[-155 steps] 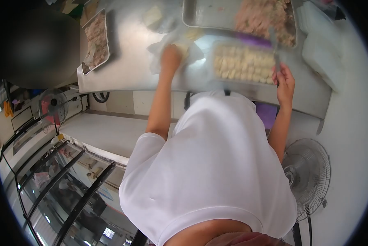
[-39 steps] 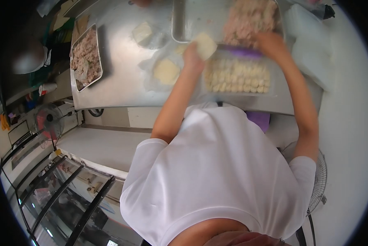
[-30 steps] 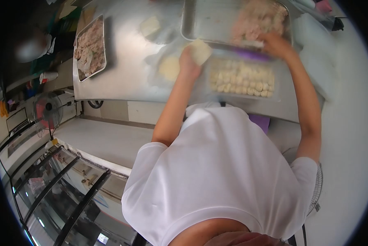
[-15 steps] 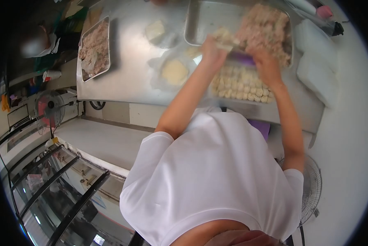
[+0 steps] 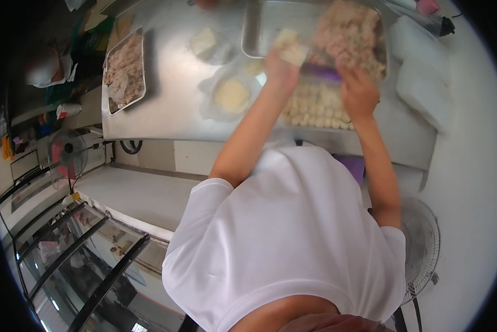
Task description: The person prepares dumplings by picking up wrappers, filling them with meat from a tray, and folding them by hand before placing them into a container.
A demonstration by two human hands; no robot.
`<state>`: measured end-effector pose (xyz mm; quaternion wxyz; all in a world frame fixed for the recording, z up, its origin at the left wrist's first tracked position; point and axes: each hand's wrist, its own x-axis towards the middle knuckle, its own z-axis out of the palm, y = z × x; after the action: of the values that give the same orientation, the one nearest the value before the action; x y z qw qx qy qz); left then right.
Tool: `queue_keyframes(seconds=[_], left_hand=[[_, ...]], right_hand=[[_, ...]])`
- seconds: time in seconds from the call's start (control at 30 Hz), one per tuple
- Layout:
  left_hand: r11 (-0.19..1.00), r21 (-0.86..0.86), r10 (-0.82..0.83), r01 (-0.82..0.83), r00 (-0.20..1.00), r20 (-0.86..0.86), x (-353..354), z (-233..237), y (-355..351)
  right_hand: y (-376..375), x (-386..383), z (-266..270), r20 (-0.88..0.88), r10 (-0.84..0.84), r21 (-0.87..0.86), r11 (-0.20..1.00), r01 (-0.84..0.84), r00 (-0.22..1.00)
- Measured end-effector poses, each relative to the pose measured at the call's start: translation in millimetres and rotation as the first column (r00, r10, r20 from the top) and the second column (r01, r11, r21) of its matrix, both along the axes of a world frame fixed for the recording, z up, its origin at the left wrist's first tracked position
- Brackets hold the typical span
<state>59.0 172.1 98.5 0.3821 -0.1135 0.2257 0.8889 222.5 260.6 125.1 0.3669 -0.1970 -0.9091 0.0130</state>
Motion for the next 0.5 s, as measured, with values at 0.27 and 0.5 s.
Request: queue_keyframes(seconds=[0.27, 0.5], left_hand=[[0.998, 0.003, -0.058, 0.060, 0.975, -0.212, -8, -10, -3], [0.996, 0.035, -0.079, 0.080, 0.997, -0.014, -2, 7, -2]], right_hand=[[-1, -2, 9, -0.070, -0.028, -0.260, 0.966, 0.009, 0.997], [-3, 11, -2, 0.039, -0.038, 0.043, 0.998, 0.036, 0.999]])
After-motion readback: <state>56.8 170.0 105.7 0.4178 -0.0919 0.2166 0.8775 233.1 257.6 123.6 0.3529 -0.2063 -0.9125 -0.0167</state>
